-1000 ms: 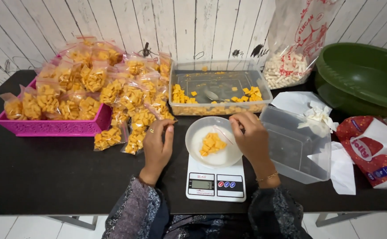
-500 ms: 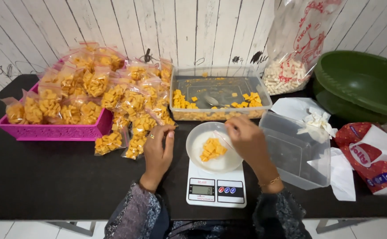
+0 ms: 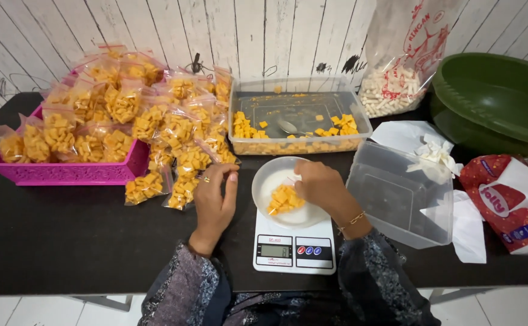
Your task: Weighing small snacks on a digital scale, packing them into plastic zip-lock bags, and sealing them.
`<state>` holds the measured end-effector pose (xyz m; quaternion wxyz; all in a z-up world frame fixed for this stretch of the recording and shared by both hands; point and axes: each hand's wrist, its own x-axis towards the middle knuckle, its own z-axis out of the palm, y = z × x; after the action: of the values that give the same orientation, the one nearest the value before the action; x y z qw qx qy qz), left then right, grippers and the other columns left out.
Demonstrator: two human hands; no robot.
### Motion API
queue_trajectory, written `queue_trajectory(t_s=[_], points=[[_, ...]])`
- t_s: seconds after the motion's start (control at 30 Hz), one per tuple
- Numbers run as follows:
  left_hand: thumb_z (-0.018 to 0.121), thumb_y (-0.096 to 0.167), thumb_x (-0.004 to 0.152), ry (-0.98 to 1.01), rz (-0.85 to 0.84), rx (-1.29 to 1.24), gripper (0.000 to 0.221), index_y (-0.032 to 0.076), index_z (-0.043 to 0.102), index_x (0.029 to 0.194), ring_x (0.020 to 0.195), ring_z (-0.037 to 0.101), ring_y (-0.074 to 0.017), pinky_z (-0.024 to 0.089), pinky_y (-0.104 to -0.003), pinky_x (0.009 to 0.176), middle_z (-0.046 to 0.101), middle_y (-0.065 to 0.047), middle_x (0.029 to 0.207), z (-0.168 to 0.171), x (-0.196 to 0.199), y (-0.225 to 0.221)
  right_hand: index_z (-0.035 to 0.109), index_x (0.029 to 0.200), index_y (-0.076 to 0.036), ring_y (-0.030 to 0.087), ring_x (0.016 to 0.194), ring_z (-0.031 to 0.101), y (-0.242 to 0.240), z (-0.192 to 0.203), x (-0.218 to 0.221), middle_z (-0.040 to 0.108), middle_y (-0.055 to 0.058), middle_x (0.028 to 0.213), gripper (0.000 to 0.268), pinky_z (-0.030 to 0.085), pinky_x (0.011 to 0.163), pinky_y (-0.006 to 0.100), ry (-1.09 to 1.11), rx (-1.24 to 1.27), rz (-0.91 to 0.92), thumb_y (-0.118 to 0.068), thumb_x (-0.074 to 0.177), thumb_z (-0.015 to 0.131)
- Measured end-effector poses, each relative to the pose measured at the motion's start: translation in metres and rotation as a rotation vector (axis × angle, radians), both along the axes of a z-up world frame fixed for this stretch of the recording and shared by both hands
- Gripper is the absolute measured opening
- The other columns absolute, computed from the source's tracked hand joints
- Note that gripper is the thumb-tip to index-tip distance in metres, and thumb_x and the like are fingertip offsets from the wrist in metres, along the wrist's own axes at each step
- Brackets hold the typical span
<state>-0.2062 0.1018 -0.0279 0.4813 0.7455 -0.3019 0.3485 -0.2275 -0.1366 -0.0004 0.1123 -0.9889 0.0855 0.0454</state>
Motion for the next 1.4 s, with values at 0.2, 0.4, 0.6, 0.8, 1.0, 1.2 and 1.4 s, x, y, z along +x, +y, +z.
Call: queue_trajectory(t_s=[0.2, 0.4, 0.6, 0.8, 1.0, 1.2, 1.4], points=[[0.060, 0.014, 0.098, 0.114, -0.204, 0.053, 0.020, 0.005, 0.067, 0.115, 0.102, 0.065, -0.0407, 0.049, -0.049, 0.093, 0.068, -0.016, 0.104, 0.030, -0.009, -0.009, 0.069, 0.096, -0.034, 0.021, 0.106, 0.068, 0.014, 0.066, -0.032, 0.073, -0.009, 0.100, 0.013, 0.053, 0.092, 0.036, -0.128, 0.140, 0.014, -0.035, 0.087, 0.061], [0.074, 0.024, 0.091, 0.283, -0.492, 0.040, 0.015, 0.011, 0.075, 0.098, 0.091, 0.070, -0.0302, 0.052, -0.040, 0.085, 0.069, -0.009, 0.087, 0.046, -0.018, -0.038, 0.069, 0.091, -0.022, 0.020, 0.073, 0.067, 0.021, 0.084, -0.067, 0.068, -0.005, 0.078, 0.008, 0.054, 0.071, 0.034, -0.579, 0.209, 0.351, -0.021, 0.084, 0.071], [0.077, 0.020, 0.088, 0.409, -0.406, -0.158, 0.012, 0.009, 0.079, 0.093, 0.077, 0.063, -0.0162, 0.052, -0.032, 0.074, 0.069, -0.007, 0.077, 0.042, -0.023, -0.039, 0.072, 0.084, -0.014, 0.019, 0.064, 0.065, 0.007, 0.082, -0.076, 0.065, 0.001, 0.065, 0.008, 0.053, 0.064, 0.032, -0.639, 0.430, 0.349, -0.022, 0.087, 0.074], [0.074, 0.014, 0.090, 0.462, -0.369, -0.259, 0.009, 0.005, 0.077, 0.089, 0.074, 0.055, -0.0132, 0.050, -0.030, 0.072, 0.063, -0.006, 0.070, 0.047, -0.030, -0.038, 0.070, 0.085, -0.014, 0.017, 0.062, 0.061, 0.009, 0.063, -0.065, 0.064, 0.003, 0.066, 0.009, 0.054, 0.062, 0.031, -0.585, 0.558, 0.308, -0.021, 0.091, 0.071], [0.076, 0.015, 0.088, 0.436, -0.324, -0.244, 0.009, 0.007, 0.076, 0.086, 0.070, 0.057, -0.0149, 0.050, -0.030, 0.069, 0.061, -0.006, 0.068, 0.051, -0.027, -0.031, 0.070, 0.082, -0.015, 0.019, 0.062, 0.061, 0.019, 0.069, -0.060, 0.062, 0.002, 0.066, 0.013, 0.052, 0.061, 0.031, -0.430, 0.497, 0.280, -0.024, 0.091, 0.069], [0.077, 0.020, 0.088, 0.369, -0.283, -0.238, 0.008, 0.012, 0.078, 0.088, 0.064, 0.057, -0.0135, 0.048, -0.027, 0.064, 0.062, -0.004, 0.066, 0.046, -0.011, -0.026, 0.068, 0.085, -0.009, 0.024, 0.064, 0.064, 0.032, 0.077, -0.031, 0.061, 0.009, 0.068, 0.018, 0.055, 0.061, 0.036, -0.385, 0.541, 0.430, -0.024, 0.094, 0.064], [0.065, 0.028, 0.096, 0.281, -0.349, -0.187, 0.023, 0.013, 0.076, 0.109, 0.081, 0.070, -0.0232, 0.056, -0.035, 0.077, 0.074, -0.008, 0.089, 0.059, 0.005, -0.003, 0.073, 0.084, -0.015, 0.019, 0.061, 0.061, 0.046, 0.094, 0.004, 0.058, 0.002, 0.064, 0.013, 0.055, 0.058, 0.029, -0.462, 0.506, 0.607, -0.021, 0.092, 0.064]])
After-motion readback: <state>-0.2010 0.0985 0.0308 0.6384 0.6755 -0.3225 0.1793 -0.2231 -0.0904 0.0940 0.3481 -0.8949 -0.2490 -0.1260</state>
